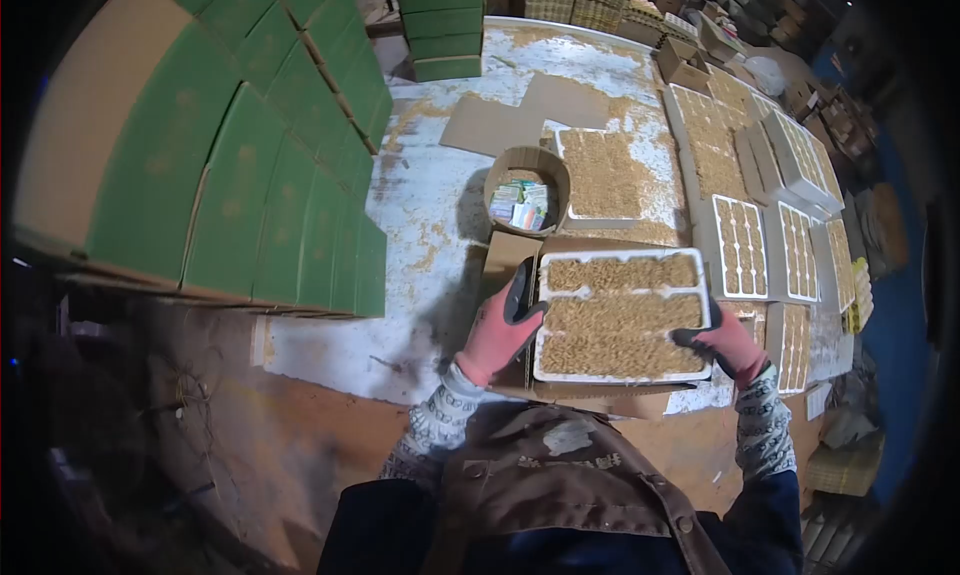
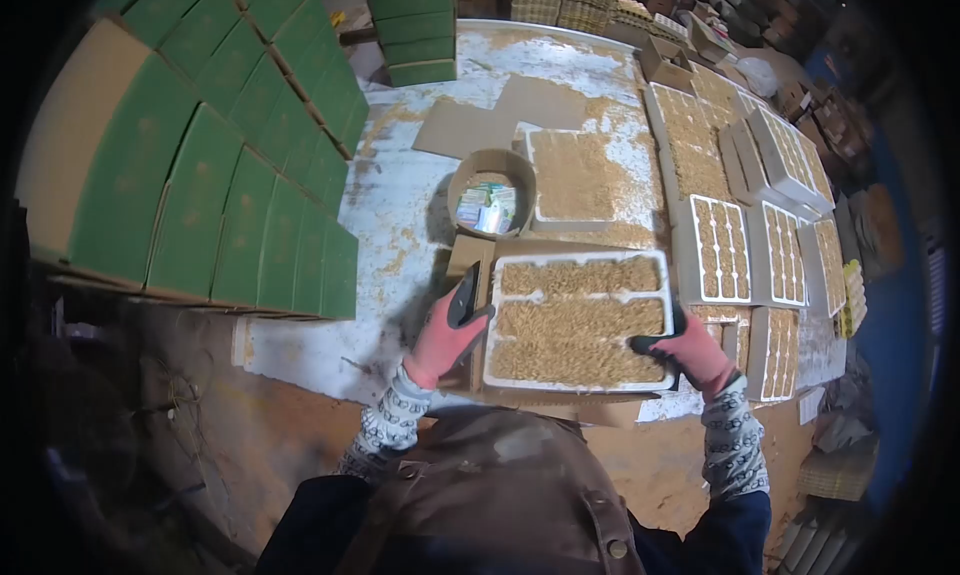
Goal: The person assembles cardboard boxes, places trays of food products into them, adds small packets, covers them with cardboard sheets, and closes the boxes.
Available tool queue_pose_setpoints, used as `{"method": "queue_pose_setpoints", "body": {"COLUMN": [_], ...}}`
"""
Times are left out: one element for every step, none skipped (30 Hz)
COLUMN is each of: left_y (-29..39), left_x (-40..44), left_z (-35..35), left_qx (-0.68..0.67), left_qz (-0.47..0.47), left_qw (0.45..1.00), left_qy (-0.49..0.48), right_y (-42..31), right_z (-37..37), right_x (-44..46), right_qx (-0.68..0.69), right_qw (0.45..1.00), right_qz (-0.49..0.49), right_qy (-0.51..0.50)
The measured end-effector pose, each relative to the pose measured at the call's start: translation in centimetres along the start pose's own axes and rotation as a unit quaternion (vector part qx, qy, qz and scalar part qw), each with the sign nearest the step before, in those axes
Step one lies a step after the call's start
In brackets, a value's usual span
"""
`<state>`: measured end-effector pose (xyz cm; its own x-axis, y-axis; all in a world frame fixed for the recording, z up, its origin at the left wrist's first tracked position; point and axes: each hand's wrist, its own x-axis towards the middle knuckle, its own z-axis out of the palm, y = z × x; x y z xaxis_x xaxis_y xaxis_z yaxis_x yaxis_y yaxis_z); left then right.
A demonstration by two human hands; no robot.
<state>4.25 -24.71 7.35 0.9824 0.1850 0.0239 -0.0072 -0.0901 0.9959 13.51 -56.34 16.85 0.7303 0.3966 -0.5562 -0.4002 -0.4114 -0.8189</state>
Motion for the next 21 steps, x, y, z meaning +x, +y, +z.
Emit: {"method": "queue_pose_setpoints", "body": {"left_y": [-0.3, -0.2, -0.2, -0.3, 0.4, 1.8, 2.4, 1.8, -0.2, -3.6, -5.5, -5.5, -2.0, -3.9, -5.3, -6.7, -9.1, -10.7, -11.7, -11.6, -11.7], "left_x": [0.3, 0.4, 0.6, 1.2, 1.6, 1.8, 2.1, 2.4, 3.6, 4.7, 5.5, 7.9, 10.7, 12.9, 15.2, 17.5, 19.9, 21.0, 21.6, 22.3, 22.8], "left_z": [0.4, 0.4, -0.2, -0.7, -1.2, -1.5, -1.9, -2.2, -3.0, -4.1, -4.7, -4.8, -4.0, -3.2, -2.2, -1.3, -0.4, 0.5, 1.0, 0.8, 0.6], "left_qx": [-0.029, -0.027, -0.025, -0.007, 0.013, 0.035, 0.058, 0.068, 0.041, 0.013, -0.015, 0.104, 0.065, 0.192, 0.303, 0.411, 0.481, 0.53, 0.577, 0.57, 0.561], "left_qz": [0.026, 0.023, 0.021, 0.03, 0.008, -0.015, -0.036, -0.018, -0.033, -0.051, -0.072, -0.049, -0.012, 0.057, 0.059, 0.06, 0.039, 0.022, 0.003, -0.027, -0.057], "left_qw": [0.999, 0.999, 0.999, 0.998, 0.996, 0.994, 0.99, 0.991, 0.995, 0.997, 0.997, 0.993, 0.998, 0.979, 0.951, 0.909, 0.869, 0.838, 0.805, 0.81, 0.815], "left_qy": [-0.008, -0.015, -0.025, -0.058, -0.084, -0.106, -0.127, -0.114, -0.086, -0.058, -0.033, 0.01, 0.001, 0.028, -0.003, -0.032, -0.108, -0.125, -0.14, -0.136, -0.134], "right_y": [1.3, 1.7, 2.6, 3.1, 3.5, 3.9, 3.5, 1.5, -0.8, -1.8, -4.4, -7.0, -7.7, -8.9, -8.4, -6.9, -5.5, -4.7, -4.0, -2.9, -1.4], "right_z": [-0.8, -0.3, 0.0, 1.2, 2.7, 3.5, 4.1, 4.3, 4.1, 3.0, 2.2, 2.3, 1.5, 1.8, 1.3, 1.1, 1.2, 2.4, 3.5, 4.0, 4.1], "right_x": [0.8, 1.5, 2.1, 2.2, 2.3, 2.6, 3.2, 3.6, 4.3, 5.9, 7.2, 9.5, 13.6, 17.6, 22.8, 28.5, 33.3, 36.4, 39.0, 40.8, 42.2], "right_qx": [-0.006, -0.232, -0.412, -0.511, -0.605, -0.674, -0.698, -0.7, -0.701, -0.653, -0.515, -0.448, -0.5, -0.457, -0.415, -0.43, -0.442, -0.539, -0.629, -0.674, -0.716], "right_qw": [0.999, 0.972, 0.908, 0.853, 0.785, 0.73, 0.71, 0.712, 0.713, 0.752, 0.833, 0.851, 0.749, 0.788, 0.834, 0.82, 0.801, 0.763, 0.714, 0.681, 0.646], "right_qz": [0.03, -0.031, 0.035, 0.006, -0.022, -0.036, 0.009, 0.013, 0.016, -0.049, -0.151, -0.19, -0.347, -0.33, -0.303, -0.345, -0.387, -0.342, -0.293, -0.282, -0.266], "right_qy": [-0.008, 0.01, 0.074, 0.107, 0.134, 0.111, 0.096, 0.049, 0.0, 0.066, 0.135, 0.197, 0.262, 0.246, 0.199, 0.156, 0.113, 0.104, 0.093, 0.045, -0.003]}}
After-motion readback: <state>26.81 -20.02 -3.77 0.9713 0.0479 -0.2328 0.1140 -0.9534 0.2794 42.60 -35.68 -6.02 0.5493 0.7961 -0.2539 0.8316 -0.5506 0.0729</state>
